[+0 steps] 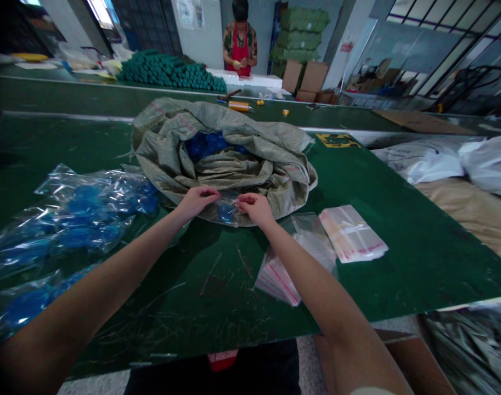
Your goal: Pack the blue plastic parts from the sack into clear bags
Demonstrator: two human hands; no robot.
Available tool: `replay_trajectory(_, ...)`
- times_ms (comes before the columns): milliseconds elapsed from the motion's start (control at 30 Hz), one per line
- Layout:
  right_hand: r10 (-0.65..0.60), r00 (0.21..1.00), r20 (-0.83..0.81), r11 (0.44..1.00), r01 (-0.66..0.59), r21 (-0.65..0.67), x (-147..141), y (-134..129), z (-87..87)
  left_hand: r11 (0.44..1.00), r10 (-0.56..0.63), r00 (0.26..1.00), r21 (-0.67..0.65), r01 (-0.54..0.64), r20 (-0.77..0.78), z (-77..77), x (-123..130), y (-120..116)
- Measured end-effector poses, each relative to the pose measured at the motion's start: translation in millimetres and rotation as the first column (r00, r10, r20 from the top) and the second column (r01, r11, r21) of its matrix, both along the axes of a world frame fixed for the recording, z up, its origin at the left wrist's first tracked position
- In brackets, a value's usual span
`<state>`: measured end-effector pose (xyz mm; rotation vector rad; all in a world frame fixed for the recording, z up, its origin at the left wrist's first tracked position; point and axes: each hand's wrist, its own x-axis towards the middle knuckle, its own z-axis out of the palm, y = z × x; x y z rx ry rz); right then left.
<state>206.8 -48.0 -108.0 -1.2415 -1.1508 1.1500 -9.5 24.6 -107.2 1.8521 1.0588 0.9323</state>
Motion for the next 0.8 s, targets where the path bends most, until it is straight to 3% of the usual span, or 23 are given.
replay_trajectory(200,-0.067,0.954,0.293,0.978,0.005,0.209,5,0,-5.7,0.996,-0.079,0.992,0.049,0.074,0.098,1.6,0,-3)
replay_trajectory(533,0.041,0.980,0.196,0.963,-0.091,0.255,6,-7,-8.5,0.991,-0.114,0.988,0.089,0.104,0.108,5.6,-4,-18)
replay_trajectory(800,0.005,0.956,0.292,0.948,-0.098,0.303,8,-6,-10.4,0.985,-0.123,0.992,0.126,0.119,0.022,2.3,-9,-23)
